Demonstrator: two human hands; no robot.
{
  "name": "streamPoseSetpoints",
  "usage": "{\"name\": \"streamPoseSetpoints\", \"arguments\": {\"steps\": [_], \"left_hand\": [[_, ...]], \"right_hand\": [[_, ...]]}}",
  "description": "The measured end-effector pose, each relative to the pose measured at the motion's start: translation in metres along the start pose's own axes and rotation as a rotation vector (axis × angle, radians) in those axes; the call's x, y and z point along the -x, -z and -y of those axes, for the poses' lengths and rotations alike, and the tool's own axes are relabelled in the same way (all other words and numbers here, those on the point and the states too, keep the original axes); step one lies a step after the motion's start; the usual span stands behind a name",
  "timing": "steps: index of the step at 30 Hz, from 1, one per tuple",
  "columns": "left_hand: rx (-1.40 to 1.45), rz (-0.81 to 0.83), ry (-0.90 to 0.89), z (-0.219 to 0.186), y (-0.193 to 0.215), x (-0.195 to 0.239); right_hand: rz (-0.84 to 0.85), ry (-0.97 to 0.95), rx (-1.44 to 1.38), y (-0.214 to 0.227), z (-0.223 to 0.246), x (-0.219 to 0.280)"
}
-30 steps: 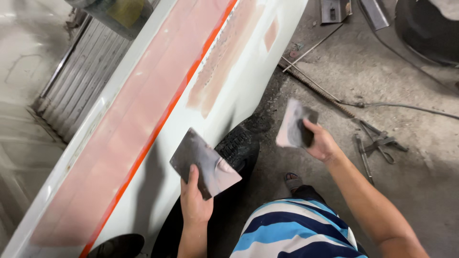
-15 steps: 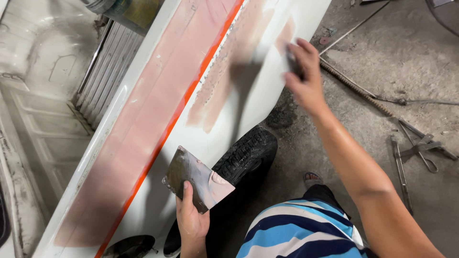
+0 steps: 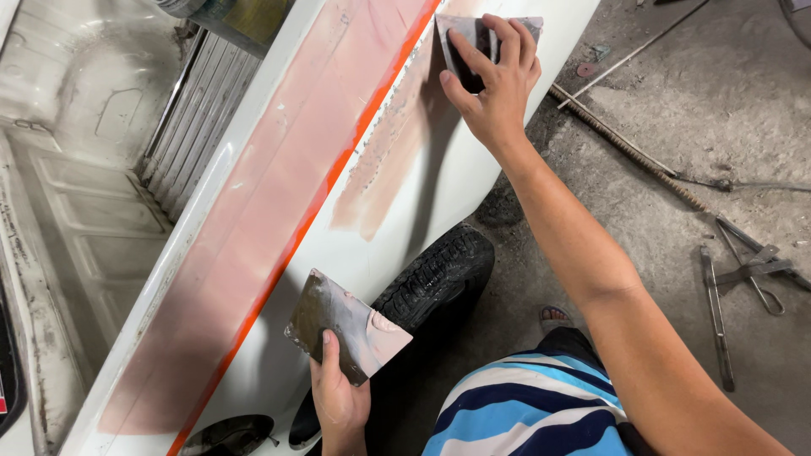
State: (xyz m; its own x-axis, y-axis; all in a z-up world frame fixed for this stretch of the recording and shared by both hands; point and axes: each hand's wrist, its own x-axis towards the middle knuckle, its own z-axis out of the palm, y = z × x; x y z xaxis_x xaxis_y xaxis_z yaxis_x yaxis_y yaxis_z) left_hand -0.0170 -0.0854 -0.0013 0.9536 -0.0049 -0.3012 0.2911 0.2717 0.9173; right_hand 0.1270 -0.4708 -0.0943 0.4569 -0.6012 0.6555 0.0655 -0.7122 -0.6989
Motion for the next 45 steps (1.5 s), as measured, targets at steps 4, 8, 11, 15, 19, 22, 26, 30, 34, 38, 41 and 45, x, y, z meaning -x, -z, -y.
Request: {"name": "streamPoseSetpoints", "arguments": {"steps": [4, 8, 11, 15, 19, 22, 26, 30, 34, 38, 41, 45], "left_hand": [[-0.007, -0.005, 0.003, 0.001, -0.001, -0.001], [0.007, 0.026, -0.005, 0.003, -0.006, -0.004], [0.005, 0.028, 0.011, 0.003, -0.008, -0.004], [0.015, 0.107, -0.035, 0.001, -0.009, -0.002], [-0.003, 0.151, -0.059, 0.0, -0.006, 0.0], [-0.009, 0.141, -0.059, -0.001, -0.003, 0.002], [-0.006, 0.174, -0.082, -0.002, 0.002, 0.002], [0.003, 0.165, -0.08, -0.002, 0.007, 0.003], [0.01, 0.152, -0.076, -0.004, 0.01, 0.003], [0.029, 0.146, -0.075, -0.002, 0.016, 0.005], [0.037, 0.123, -0.112, -0.003, 0.022, 0.005], [0.064, 0.134, -0.161, 0.009, 0.034, 0.001]], "right_hand": [[0.09, 0.04, 0.017, 0.001, 0.022, 0.018], [0.172, 0.085, -0.03, 0.002, 0.062, 0.052], [0.207, 0.121, -0.096, 0.008, 0.076, 0.07], [0.193, 0.047, -0.122, 0.013, 0.06, 0.064], [0.147, -0.025, -0.019, 0.008, 0.035, 0.044], [0.106, -0.005, -0.042, 0.006, 0.03, 0.036], [0.161, 0.053, -0.022, 0.005, 0.05, 0.044], [0.233, 0.114, -0.02, 0.001, 0.093, 0.08], [0.257, 0.181, -0.058, 0.0, 0.136, 0.112], [0.378, 0.212, -0.139, 0.011, 0.159, 0.137], [0.483, -0.023, -0.581, 0.035, 0.155, 0.145], [0.642, -0.632, -1.411, 0.085, 0.133, 0.147]]}}
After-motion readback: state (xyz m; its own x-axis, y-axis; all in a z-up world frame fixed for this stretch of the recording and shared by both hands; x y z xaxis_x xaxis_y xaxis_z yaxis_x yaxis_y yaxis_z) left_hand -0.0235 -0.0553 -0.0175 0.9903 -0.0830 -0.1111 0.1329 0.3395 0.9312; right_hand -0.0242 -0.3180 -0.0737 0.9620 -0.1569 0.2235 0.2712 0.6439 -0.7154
